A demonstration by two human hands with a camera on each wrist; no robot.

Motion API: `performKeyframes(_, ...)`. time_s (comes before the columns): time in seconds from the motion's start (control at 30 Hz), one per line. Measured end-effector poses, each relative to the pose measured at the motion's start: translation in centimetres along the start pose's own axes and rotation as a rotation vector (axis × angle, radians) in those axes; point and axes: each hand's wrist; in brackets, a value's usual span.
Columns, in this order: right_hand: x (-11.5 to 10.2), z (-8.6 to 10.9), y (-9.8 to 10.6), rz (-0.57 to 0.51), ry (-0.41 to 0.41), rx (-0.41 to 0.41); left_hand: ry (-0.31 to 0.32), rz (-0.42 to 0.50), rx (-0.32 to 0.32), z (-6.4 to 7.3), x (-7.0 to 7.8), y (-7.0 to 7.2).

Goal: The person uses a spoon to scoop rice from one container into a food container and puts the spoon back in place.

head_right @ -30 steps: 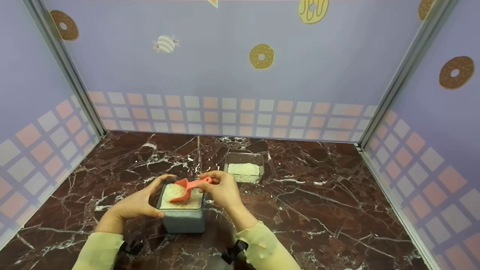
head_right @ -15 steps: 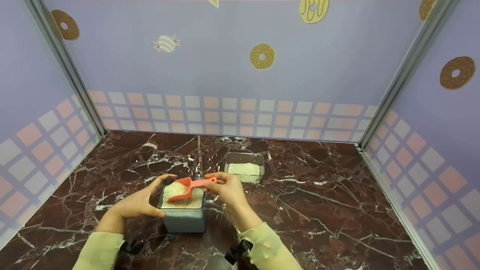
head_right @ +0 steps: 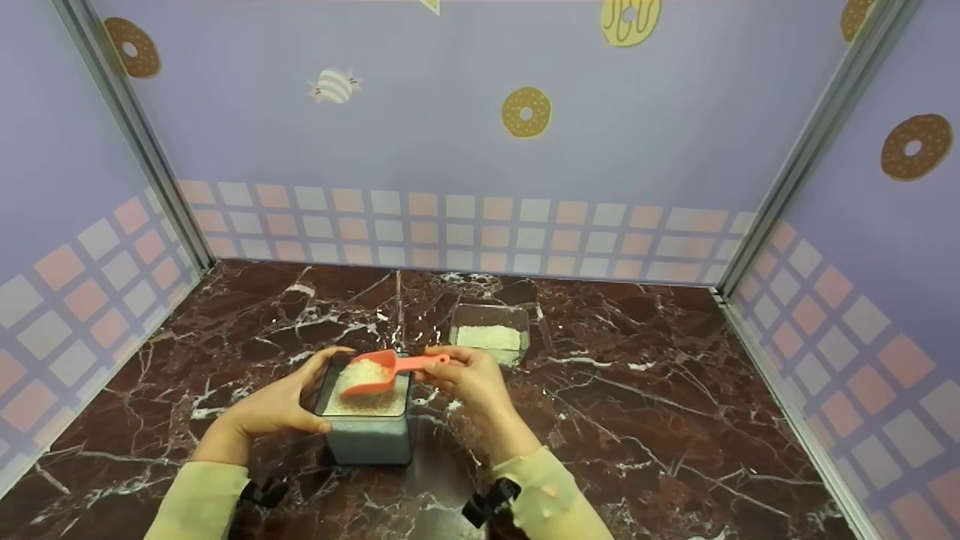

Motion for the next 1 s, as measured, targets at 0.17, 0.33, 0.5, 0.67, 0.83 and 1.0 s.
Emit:
performKeyframes(0.17, -0.2, 0.0, 0.6, -0.021, -0.016, -0.025, -0.001, 0.032, -0.006, 0.0, 0.1, 0.0)
performKeyframes(0.33, -0.3, -0.1, 1.0, -0.043, -0.031, -0.052, -0.01, 0.062, -0.012, 0.0, 0.0, -0.1)
performKeyframes(0.5, -0.6, -0.1, 1.5, -0.05, -0.037, -0.06, -0.01, 0.082, -0.018, 0.0, -0.1, -0.1)
performKeyframes(0.67, -1.3, -0.1, 2.0, -0.078, -0.048, -0.058, -0.006, 0.066, -0.019, 0.0, 0.0, -0.1)
performKeyframes(0.83, -2.0, 0.0, 2.7, -0.099, -0.035, -0.073, -0.007, 0.076, -0.029, 0.0, 0.1, -0.1)
performKeyframes(1.0, -2.8, 0.1, 3.4, -0.116, -0.021, -0.058, 0.0, 0.09, -0.035, 0.0, 0.0, -0.1)
Point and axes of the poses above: each hand's wrist, its own z-axis away from the middle knuckle, its own y-axis out of the back of the hand, x = y × z, and after that the axes turned 14 degrees about x, right-handed
